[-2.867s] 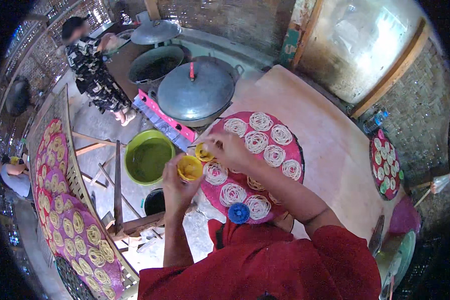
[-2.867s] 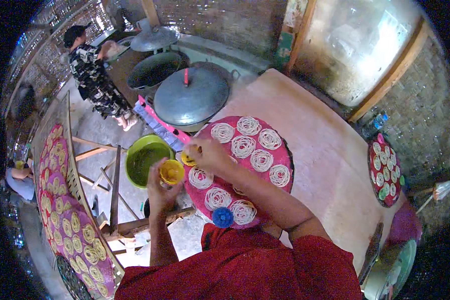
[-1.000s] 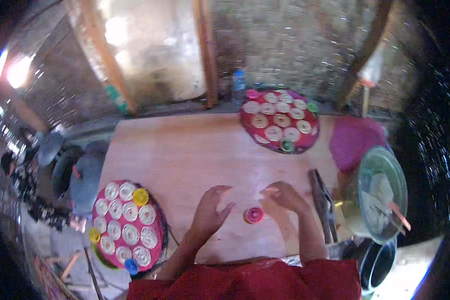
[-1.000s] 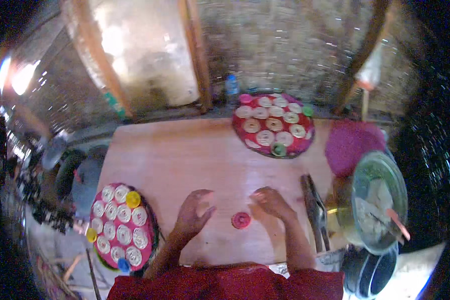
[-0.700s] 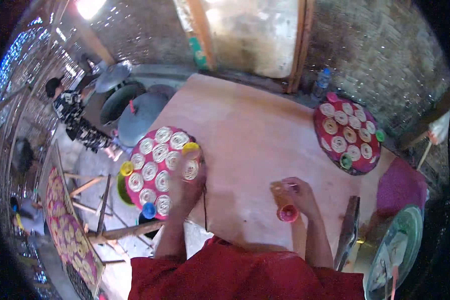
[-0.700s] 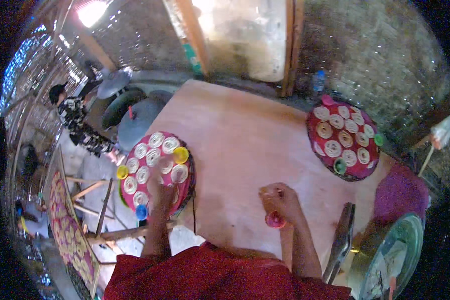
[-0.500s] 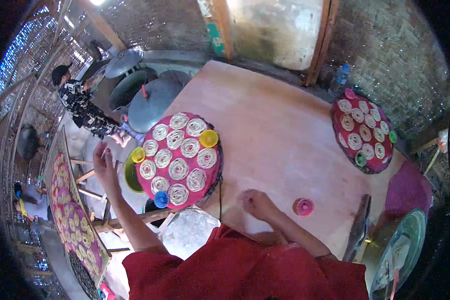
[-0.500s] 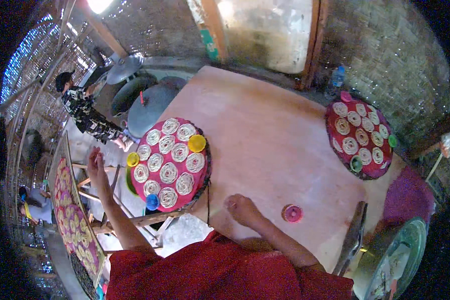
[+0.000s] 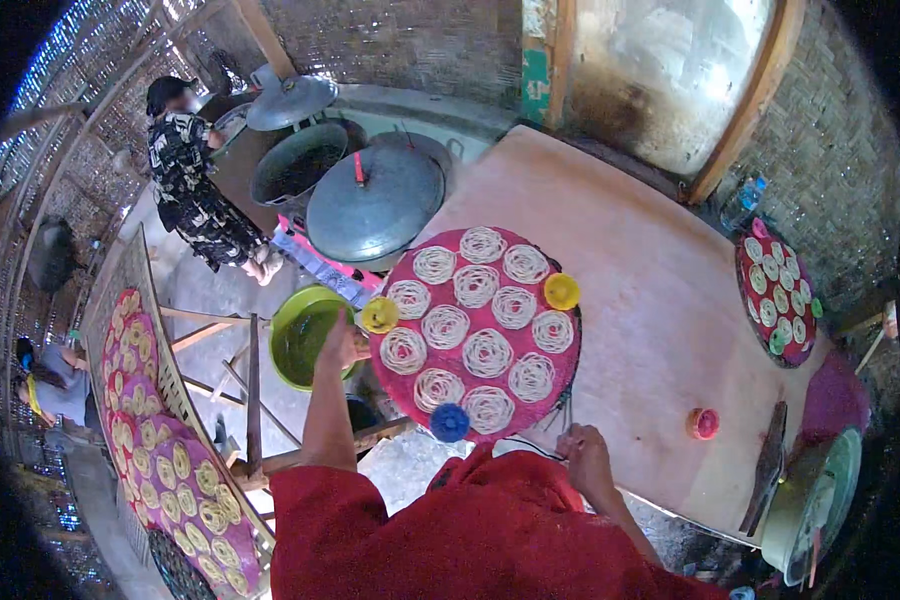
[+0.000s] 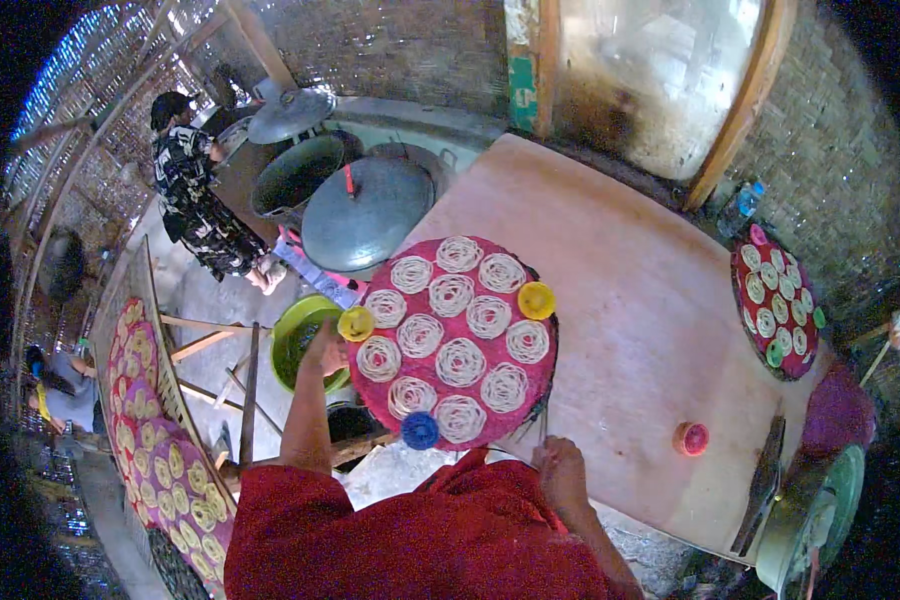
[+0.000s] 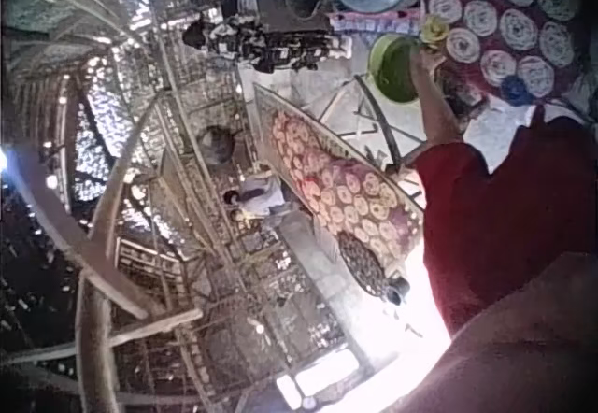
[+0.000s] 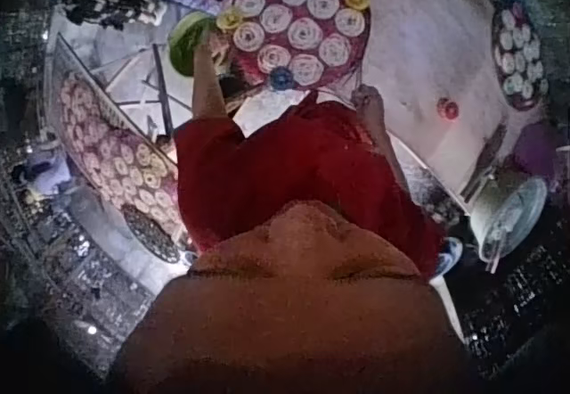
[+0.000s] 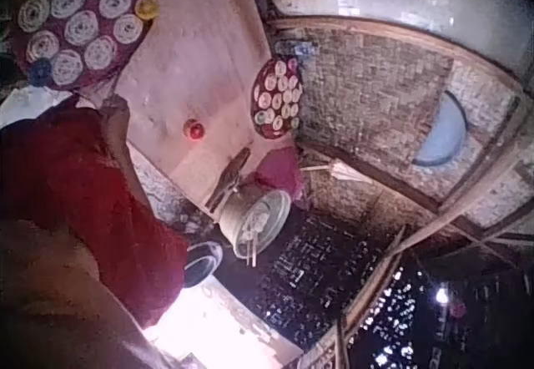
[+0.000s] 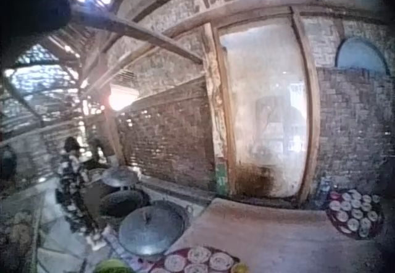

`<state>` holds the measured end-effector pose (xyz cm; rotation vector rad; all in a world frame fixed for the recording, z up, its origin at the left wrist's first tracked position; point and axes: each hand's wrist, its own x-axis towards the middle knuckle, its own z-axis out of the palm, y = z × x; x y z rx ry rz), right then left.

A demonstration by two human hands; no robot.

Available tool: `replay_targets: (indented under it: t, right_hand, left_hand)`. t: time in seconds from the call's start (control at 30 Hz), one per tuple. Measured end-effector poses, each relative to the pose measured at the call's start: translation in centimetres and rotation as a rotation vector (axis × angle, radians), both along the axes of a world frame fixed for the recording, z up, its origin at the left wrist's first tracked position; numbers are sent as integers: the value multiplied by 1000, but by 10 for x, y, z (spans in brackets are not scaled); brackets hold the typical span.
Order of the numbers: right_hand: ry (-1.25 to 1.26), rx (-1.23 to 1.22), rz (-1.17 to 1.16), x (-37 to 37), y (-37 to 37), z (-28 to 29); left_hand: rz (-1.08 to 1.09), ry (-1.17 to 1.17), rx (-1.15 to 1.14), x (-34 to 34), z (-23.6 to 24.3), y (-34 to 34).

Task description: The person places markers on trays of coiled noodles, scoops dough from a basin into a wooden hand press, and extrudes dough coils onto cloth mats.

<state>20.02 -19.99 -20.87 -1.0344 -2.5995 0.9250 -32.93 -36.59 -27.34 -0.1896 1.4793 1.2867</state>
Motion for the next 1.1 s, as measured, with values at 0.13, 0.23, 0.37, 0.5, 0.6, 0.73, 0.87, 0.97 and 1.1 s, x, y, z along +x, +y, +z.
replay_targets:
  t: [0.13,0.23,0.37,0.5,0.6,0.73,0.87,0.97,1.1]
  right_hand:
    - [456,-826,-522,10,4,44]
    - [618,-865,-674,22,18,75]
    - [904,-839,-788,43,30,128]
    - [1016,-759,-930,56,43,159]
    - [1088,-706,-778,40,32,204]
    - [1187,-686,-703,27,30,213]
    - [1196,-769,-665,37,44,197]
    - [1189,-797,-633,31,50,196]
    - [1181,-714,-624,27,53,194]
  left_hand:
    - [-118,58,-43,-34,-13,2]
    - [-166,163,-46,-46,-17,7]
    - [-26,-126,244,-30,32,59]
    - [130,116,452,-65,68,47]
    - [164,446,194,-62,75,33]
    - [-439,257,-170,-58,38,-35]
    - [-113,12,178,-8,32,-37]
    - [-19,113,208,-21,15,-45]
    - [-198,201,14,-9,35,-9]
